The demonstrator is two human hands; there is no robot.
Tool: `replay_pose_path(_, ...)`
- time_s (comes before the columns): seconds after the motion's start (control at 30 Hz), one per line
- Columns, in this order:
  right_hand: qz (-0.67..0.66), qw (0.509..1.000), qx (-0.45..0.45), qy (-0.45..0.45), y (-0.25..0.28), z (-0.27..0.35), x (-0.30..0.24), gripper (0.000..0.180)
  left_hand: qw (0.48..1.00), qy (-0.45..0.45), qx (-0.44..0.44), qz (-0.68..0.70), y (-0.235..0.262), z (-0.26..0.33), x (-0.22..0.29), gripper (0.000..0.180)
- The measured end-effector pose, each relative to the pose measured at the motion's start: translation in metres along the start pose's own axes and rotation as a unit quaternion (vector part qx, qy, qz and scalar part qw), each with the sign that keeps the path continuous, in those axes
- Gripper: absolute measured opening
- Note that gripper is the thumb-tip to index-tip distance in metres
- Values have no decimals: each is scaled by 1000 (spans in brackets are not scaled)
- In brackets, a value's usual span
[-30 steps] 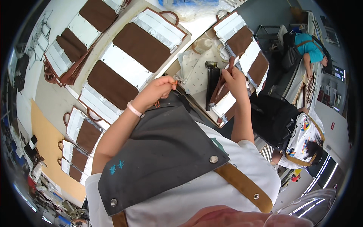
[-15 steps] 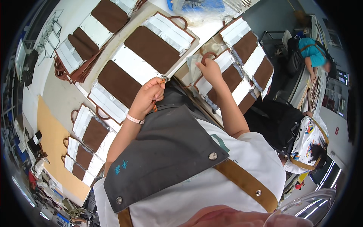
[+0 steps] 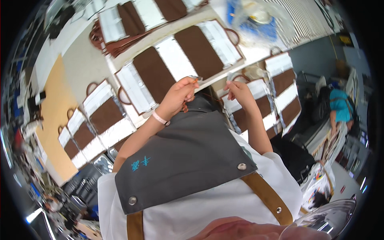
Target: The person applies glue to the edges of brown fabric panels on white bag bodies using a brush. They then attach a small metal clasp to the glued area and press it into place. The person repeats this process for multiple bags on the table.
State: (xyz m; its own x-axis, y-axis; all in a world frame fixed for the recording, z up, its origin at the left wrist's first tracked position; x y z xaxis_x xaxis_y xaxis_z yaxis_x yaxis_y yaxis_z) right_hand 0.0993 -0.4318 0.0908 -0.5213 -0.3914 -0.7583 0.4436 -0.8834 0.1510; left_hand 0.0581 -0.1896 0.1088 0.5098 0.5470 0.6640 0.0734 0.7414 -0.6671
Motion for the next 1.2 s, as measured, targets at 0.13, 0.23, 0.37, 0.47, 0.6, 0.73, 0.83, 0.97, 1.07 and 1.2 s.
replay_pose_path(0.13,-207,968,-140,15,-62,-11,-39,45,976,57,20,-207,-7,12,9,17)
replay_pose_path(0.23,-374,907,-195,-20,-96,-32,-61,36,972,15,-20,-234,-7,18,5,19)
replay_pose_path(0.37,-336,890,-307,-20,-115,-57,-88,25,953,-35,-18,-301,23,23,0,20)
replay_pose_path(0.47,-316,902,-293,-30,-131,-79,-96,24,952,49,34,-301,45,34,13,21)
replay_pose_path(0.6,-239,928,-281,-46,-159,-102,-106,28,962,79,103,-242,94,53,24,22)
replay_pose_path(0.73,-123,936,-322,-71,-191,-130,-108,23,885,-46,253,-389,160,67,36,25)
replay_pose_path(0.83,48,955,-292,-17,-228,-154,-112,19,744,-125,441,-487,199,71,47,30)
replay_pose_path(0.97,196,945,-234,113,-265,-194,-106,22,603,-182,527,-571,235,57,61,39)
replay_pose_path(1.07,303,907,-199,213,-289,-213,-106,26,597,-173,567,-541,261,51,63,43)
replay_pose_path(1.2,271,914,-200,226,-300,-218,-111,29,685,-151,587,-403,270,50,68,36)
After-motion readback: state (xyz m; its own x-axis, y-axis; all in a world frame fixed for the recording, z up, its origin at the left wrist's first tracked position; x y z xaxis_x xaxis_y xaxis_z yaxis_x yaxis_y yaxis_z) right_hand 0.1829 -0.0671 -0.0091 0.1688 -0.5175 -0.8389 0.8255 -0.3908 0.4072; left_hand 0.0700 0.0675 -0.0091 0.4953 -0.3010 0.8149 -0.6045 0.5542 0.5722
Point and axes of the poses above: each hand's wrist, its own z-axis away from the middle knuckle, its own y-axis out of the back of the hand, x = y × z, the point moved 2 cm from there along -z, towards the middle knuckle, and after that the axes turned 3 degrees about -x, right-handed, at the moved point
